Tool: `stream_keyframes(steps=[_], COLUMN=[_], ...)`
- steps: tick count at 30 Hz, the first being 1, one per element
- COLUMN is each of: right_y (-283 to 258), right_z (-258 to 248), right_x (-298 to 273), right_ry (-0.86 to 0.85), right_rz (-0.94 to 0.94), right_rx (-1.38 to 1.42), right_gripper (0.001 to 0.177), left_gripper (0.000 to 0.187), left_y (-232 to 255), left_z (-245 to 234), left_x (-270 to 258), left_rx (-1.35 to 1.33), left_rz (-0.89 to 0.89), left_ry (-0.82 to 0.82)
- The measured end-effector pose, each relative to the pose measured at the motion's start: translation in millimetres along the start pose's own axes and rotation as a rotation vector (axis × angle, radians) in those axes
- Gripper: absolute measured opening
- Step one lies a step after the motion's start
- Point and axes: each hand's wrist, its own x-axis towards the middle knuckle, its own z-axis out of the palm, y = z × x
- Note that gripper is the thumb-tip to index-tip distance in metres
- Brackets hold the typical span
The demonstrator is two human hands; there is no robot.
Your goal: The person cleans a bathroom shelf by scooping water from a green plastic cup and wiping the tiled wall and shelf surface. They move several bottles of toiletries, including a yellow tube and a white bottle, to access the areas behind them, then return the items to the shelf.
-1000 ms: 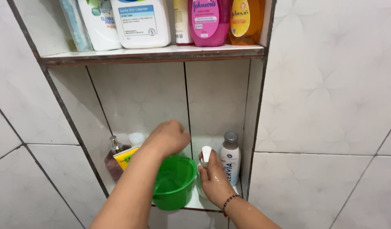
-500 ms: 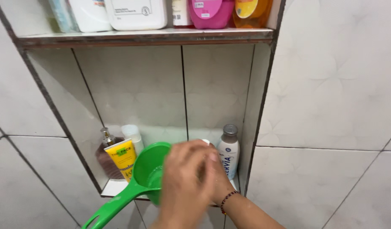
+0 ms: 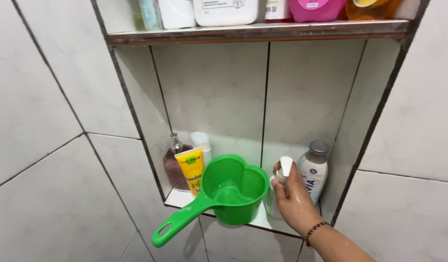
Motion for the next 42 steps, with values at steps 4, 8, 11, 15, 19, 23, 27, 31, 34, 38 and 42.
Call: stream_keyframes(steps=[4,8,11,15,19,23,27,31,34,38,42], right_y=[0.9,6.8,0.9,8.2,9.2,21.4,15.3,-0.3,-5.9,-7.4,-8.6], right_z=[1.1,-1.9,1.3,2.4,1.3,0.8,2.2,-5.6,-5.7,-8.3,-8.4], right_x=[0.9,1.7,1.8,0.8,2.2,-2.2,0.2,-1.4,-1.6,-0.3,0.3], right_ry=[-0.013,0.005,-0.023,0.04,0.002,0.104,0.051,-0.007,-0.008,-0.006,-0.027], right_rz=[0.048,-0.038,0.083,-0.054,0.049,-0.15,-0.073,-0.035,-0.004,-0.033,-0.014], right_rx=[0.069,0.008,0.041,-0.013,0.057,-0.053,0.027,-0.046,0.003,-0.036,-0.015], right_gripper=[0.03,0.029,0.03,0.028,0.029,0.03,0.035,0.029,0.027,0.026,0.026], left_gripper=[0.046,0.049,0.043,0.046,0.041,0.038,0.036,0.033,0.025,0.017,0.018], left_y=[-52.8,-58.9,-23.5,9.1,89.8,136.0,173.0,158.3,146.2,129.8,134.0], left_z=[-19.1,3.8,15.0,49.1,57.2,120.6,129.6,75.1,20.0,-22.5,-17.9], left_x=[27.4,23.9,11.9,-2.4,17.6,-15.8,20.2,78.6,108.4,138.1,161.2], left_rx=[-0.603,-0.269,-0.933,0.15,0.618,1.503,2.367,2.714,2.676,2.375,1.816], left_rz=[0.008,-0.156,-0.214,-0.293,-0.41,-0.376,-0.176,-0.424,-0.589,-0.782,-0.918], left_ry=[-0.427,0.212,0.037,0.257,0.026,-0.611,-0.844,-0.517,-0.45,-0.402,-0.29])
